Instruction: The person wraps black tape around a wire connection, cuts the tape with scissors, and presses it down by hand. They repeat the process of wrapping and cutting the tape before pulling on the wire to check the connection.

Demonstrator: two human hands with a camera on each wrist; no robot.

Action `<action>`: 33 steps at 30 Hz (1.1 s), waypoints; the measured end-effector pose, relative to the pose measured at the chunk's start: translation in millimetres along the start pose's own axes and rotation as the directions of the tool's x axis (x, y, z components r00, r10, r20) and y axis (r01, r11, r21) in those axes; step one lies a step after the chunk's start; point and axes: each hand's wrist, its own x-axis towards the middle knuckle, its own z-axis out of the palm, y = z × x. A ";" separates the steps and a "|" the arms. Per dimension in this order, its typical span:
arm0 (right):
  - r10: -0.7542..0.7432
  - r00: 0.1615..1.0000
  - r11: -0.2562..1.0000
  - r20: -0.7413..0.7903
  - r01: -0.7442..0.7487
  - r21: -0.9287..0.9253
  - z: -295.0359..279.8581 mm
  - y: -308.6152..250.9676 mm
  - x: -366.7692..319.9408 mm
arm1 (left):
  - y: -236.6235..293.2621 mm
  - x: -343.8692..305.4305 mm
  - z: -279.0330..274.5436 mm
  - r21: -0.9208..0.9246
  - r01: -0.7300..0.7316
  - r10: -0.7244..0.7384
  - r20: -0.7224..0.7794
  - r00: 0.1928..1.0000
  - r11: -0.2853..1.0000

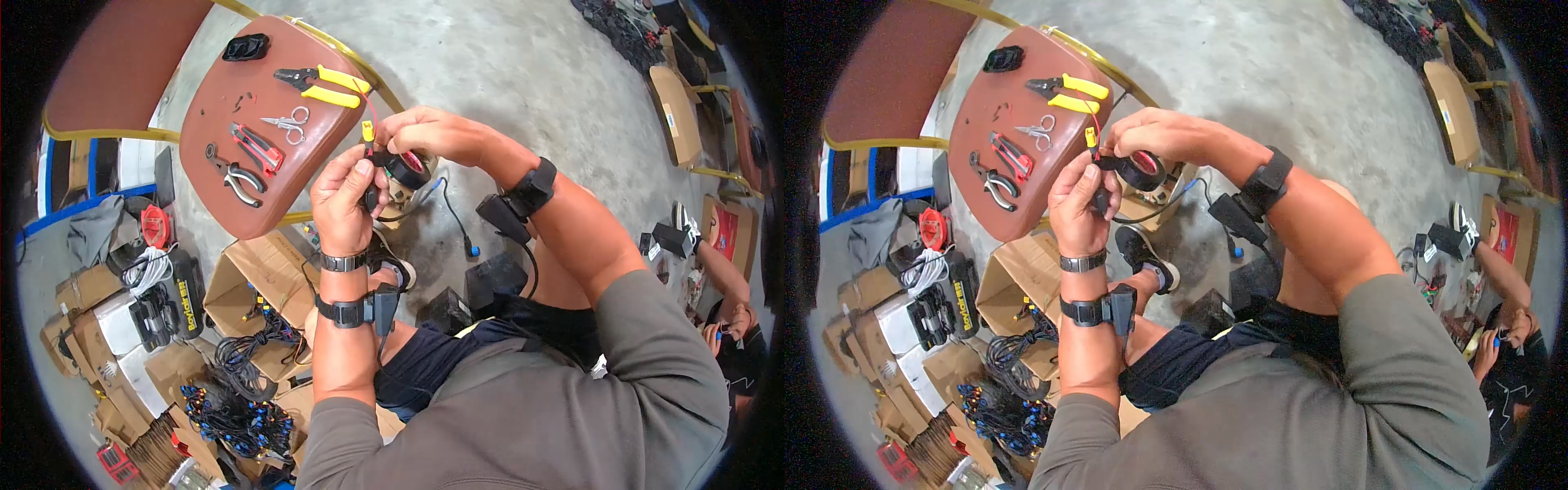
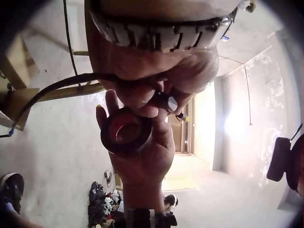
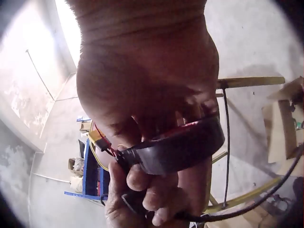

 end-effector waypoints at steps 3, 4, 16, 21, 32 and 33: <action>0.061 0.998 0.997 0.017 -0.060 -0.053 6.0 -10.0 -3.4 | 2.3 0.9 0.4 -0.003 0.016 -0.016 -0.016 1.000 1.000; -0.035 0.999 0.994 0.014 0.036 -0.102 5.6 -4.8 -1.1 | 2.1 0.7 1.4 0.002 0.021 -0.021 -0.022 1.000 1.000; -0.245 0.970 0.947 -0.013 0.236 -0.215 5.6 7.2 4.3 | -0.6 -6.9 9.3 -0.035 0.014 -0.018 -0.116 0.993 0.999; -0.187 0.982 0.946 0.014 0.184 -0.266 1.1 6.0 4.3 | -2.5 -9.0 10.7 -0.036 -0.048 0.043 -0.150 0.988 0.998; -0.251 0.965 0.908 -0.076 0.208 -0.363 16.7 -4.9 -4.0 | 3.8 -7.2 10.8 0.283 -0.153 0.238 -0.298 0.925 0.947; -0.234 0.967 0.933 -0.103 0.194 -0.302 20.8 -6.8 -7.4 | 0.4 -6.3 9.6 0.331 -0.174 0.277 -0.296 0.914 0.927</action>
